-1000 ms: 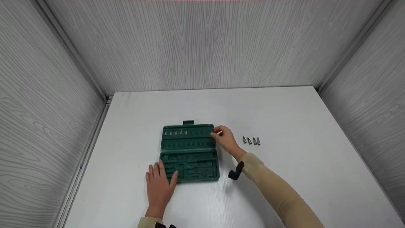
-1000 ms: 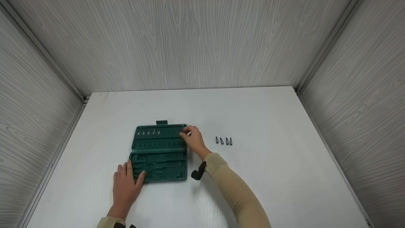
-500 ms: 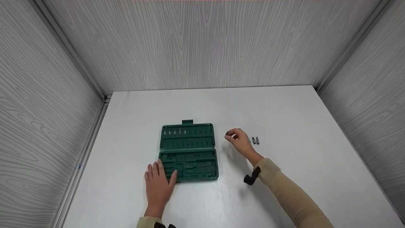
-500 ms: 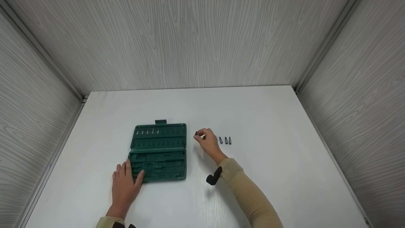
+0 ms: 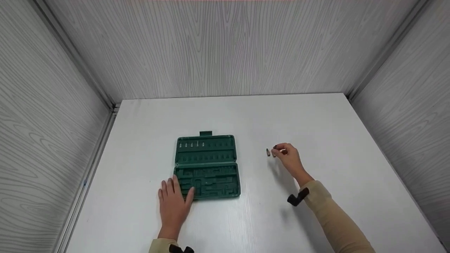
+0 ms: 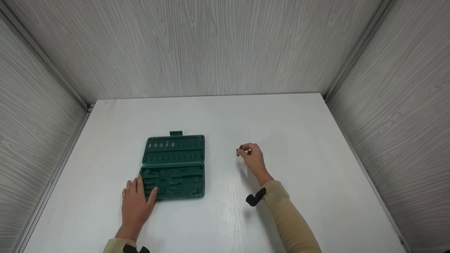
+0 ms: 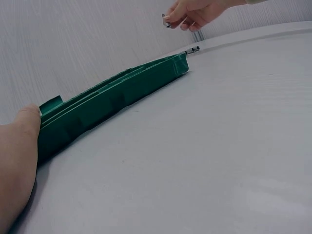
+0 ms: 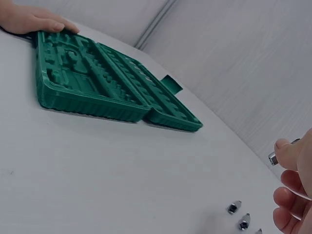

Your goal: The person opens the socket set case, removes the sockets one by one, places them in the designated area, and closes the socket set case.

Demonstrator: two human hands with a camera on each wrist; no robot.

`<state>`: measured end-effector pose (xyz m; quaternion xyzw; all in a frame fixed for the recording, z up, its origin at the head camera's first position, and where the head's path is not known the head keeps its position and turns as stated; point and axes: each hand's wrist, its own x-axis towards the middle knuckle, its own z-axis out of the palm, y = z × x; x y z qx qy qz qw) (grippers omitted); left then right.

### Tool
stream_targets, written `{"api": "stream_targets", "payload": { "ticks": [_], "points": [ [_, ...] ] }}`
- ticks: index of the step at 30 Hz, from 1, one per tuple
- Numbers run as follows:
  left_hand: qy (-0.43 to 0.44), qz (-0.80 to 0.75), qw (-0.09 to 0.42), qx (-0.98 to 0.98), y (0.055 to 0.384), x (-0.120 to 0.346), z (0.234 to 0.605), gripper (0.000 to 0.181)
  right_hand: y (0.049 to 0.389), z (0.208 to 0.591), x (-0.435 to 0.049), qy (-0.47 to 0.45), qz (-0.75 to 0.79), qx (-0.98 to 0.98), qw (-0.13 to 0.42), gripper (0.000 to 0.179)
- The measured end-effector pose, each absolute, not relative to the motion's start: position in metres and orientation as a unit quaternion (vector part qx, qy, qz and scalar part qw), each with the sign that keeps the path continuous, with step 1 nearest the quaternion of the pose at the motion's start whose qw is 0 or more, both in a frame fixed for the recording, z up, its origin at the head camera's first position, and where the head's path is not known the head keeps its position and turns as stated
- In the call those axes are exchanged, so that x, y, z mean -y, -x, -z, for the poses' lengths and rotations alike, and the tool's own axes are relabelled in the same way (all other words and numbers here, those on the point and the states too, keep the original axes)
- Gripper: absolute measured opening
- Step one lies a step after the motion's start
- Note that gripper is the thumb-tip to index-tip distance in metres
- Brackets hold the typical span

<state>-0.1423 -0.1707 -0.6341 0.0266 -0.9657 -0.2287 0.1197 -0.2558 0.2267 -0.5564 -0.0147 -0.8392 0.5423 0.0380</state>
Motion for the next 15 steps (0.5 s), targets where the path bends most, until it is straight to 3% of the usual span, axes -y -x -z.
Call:
{"api": "stream_targets", "payload": {
  "ticks": [8, 15],
  "points": [
    [-0.022, 0.229, 0.132, 0.964, 0.141, 0.171, 0.634, 0.084, 0.253, 0.560, -0.266, 0.055, -0.510, 0.856, 0.059, 0.025],
    [-0.019, 0.228, 0.131, 0.965, 0.140, 0.171, 0.634, 0.084, 0.257, 0.572, -0.285, 0.079, -0.453, 0.887, 0.035, 0.022]
  ]
}}
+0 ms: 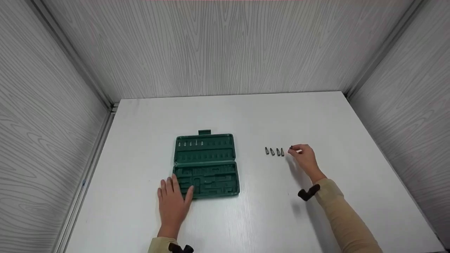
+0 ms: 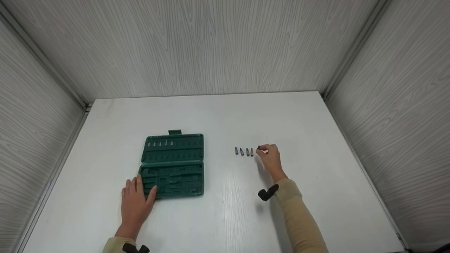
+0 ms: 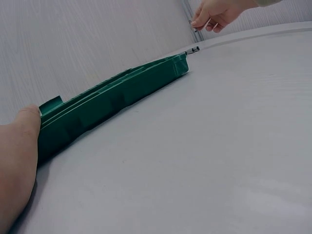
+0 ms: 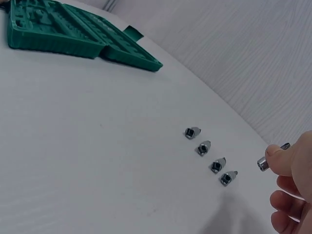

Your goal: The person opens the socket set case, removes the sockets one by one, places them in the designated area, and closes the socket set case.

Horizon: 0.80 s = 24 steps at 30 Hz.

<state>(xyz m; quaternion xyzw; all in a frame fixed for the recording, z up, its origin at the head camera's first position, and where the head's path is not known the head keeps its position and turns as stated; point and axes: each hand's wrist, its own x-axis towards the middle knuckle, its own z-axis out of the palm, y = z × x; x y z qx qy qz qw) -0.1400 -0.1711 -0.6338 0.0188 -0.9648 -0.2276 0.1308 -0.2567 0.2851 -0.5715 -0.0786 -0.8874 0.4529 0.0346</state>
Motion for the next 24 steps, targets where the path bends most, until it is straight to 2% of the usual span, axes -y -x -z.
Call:
{"api": "stream_targets", "payload": {
  "ticks": [17, 24],
  "points": [
    [-0.023, 0.228, 0.126, 0.965, 0.139, 0.171, 0.633, 0.085, 0.266, 0.583, -0.290, 0.070, -0.408, 0.910, -0.039, 0.024],
    [-0.022, 0.224, 0.131, 0.965, 0.141, 0.171, 0.634, 0.084, 0.268, 0.585, -0.289, 0.072, -0.409, 0.909, -0.039, 0.024]
  ]
}}
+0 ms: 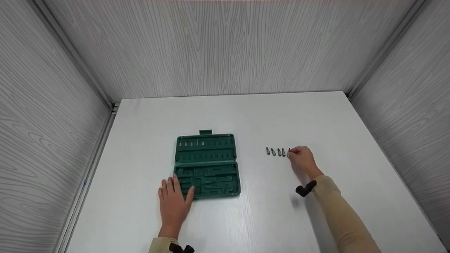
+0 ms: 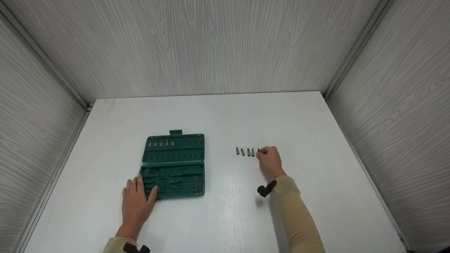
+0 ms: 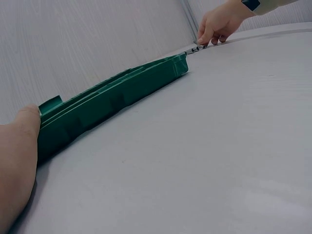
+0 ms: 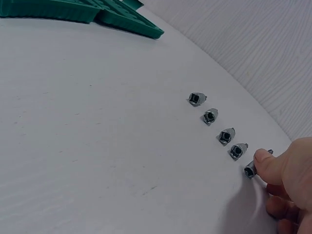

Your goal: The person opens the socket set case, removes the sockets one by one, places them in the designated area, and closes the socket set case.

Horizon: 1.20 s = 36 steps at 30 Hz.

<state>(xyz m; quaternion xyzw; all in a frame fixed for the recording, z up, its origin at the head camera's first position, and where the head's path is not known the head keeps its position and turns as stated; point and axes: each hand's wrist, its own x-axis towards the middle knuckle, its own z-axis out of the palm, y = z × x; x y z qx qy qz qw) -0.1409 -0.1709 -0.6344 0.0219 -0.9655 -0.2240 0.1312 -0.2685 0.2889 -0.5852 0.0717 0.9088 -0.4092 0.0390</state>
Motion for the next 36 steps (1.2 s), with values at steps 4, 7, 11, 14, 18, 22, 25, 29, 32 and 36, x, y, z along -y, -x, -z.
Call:
{"api": "stream_targets", "payload": {
  "ticks": [4, 7, 11, 14, 18, 22, 25, 29, 32, 36],
  "points": [
    [-0.019, 0.223, 0.138, 0.965, 0.141, 0.170, 0.634, 0.084, 0.270, 0.586, -0.289, -0.079, 0.412, -0.907, 0.040, 0.023],
    [-0.017, 0.224, 0.143, 0.964, 0.140, 0.170, 0.634, 0.083, 0.270, 0.587, -0.289, -0.079, 0.407, -0.909, 0.035, 0.022],
    [-0.016, 0.224, 0.144, 0.964, 0.140, 0.170, 0.634, 0.083, 0.270, 0.588, -0.290, -0.078, 0.405, -0.911, 0.026, 0.021],
    [-0.016, 0.225, 0.142, 0.964, 0.140, 0.170, 0.634, 0.083, 0.270, 0.588, -0.290, -0.080, 0.408, -0.909, 0.019, 0.021],
    [-0.015, 0.229, 0.140, 0.963, 0.141, 0.170, 0.634, 0.083, 0.269, 0.587, -0.290, -0.084, 0.413, -0.906, 0.017, 0.023],
    [-0.016, 0.230, 0.137, 0.963, 0.140, 0.170, 0.633, 0.083, 0.267, 0.583, -0.289, -0.097, 0.427, -0.899, 0.020, 0.026],
    [-0.018, 0.230, 0.135, 0.964, 0.140, 0.170, 0.633, 0.083, 0.265, 0.577, -0.289, -0.107, 0.445, -0.889, 0.017, 0.028],
    [-0.020, 0.228, 0.135, 0.964, 0.140, 0.171, 0.632, 0.084, 0.266, 0.573, -0.286, -0.099, 0.457, -0.884, -0.001, 0.029],
    [-0.020, 0.226, 0.137, 0.964, 0.141, 0.171, 0.633, 0.084, 0.266, 0.571, -0.278, -0.084, 0.454, -0.887, -0.009, 0.028],
    [-0.019, 0.225, 0.137, 0.964, 0.141, 0.171, 0.634, 0.085, 0.264, 0.568, -0.264, -0.075, 0.460, -0.884, 0.004, 0.027]
  ]
}}
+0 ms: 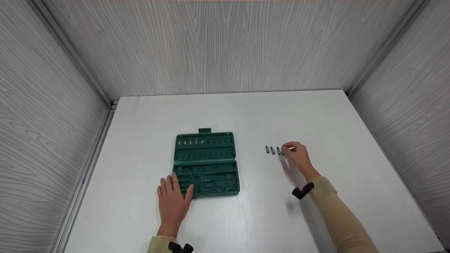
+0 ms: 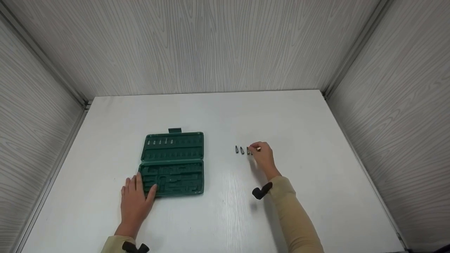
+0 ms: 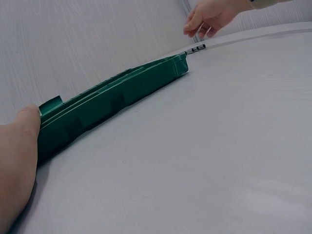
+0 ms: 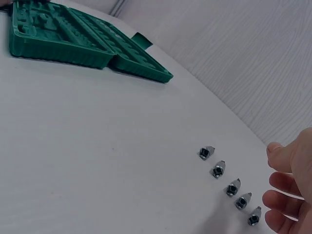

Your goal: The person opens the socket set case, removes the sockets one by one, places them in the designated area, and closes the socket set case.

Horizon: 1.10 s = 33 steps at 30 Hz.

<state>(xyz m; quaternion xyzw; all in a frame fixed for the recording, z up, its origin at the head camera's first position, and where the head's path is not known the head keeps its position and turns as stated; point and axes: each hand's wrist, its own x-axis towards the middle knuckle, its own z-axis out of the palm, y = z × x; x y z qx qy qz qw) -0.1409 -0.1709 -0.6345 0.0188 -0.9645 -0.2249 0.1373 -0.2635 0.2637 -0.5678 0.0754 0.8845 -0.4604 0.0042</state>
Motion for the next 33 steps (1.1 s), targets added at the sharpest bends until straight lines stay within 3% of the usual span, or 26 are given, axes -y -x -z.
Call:
{"api": "stream_targets", "payload": {
  "ticks": [9, 21, 33],
  "points": [
    [-0.023, 0.229, 0.132, 0.964, 0.139, 0.170, 0.634, 0.086, 0.267, 0.568, -0.225, -0.011, 0.493, -0.870, -0.009, 0.020],
    [-0.018, 0.223, 0.142, 0.964, 0.142, 0.170, 0.636, 0.084, 0.274, 0.569, -0.166, 0.034, 0.486, -0.872, 0.034, 0.016],
    [-0.020, 0.219, 0.142, 0.965, 0.141, 0.171, 0.635, 0.085, 0.282, 0.568, -0.106, 0.106, 0.468, -0.876, 0.039, 0.013]
  ]
}}
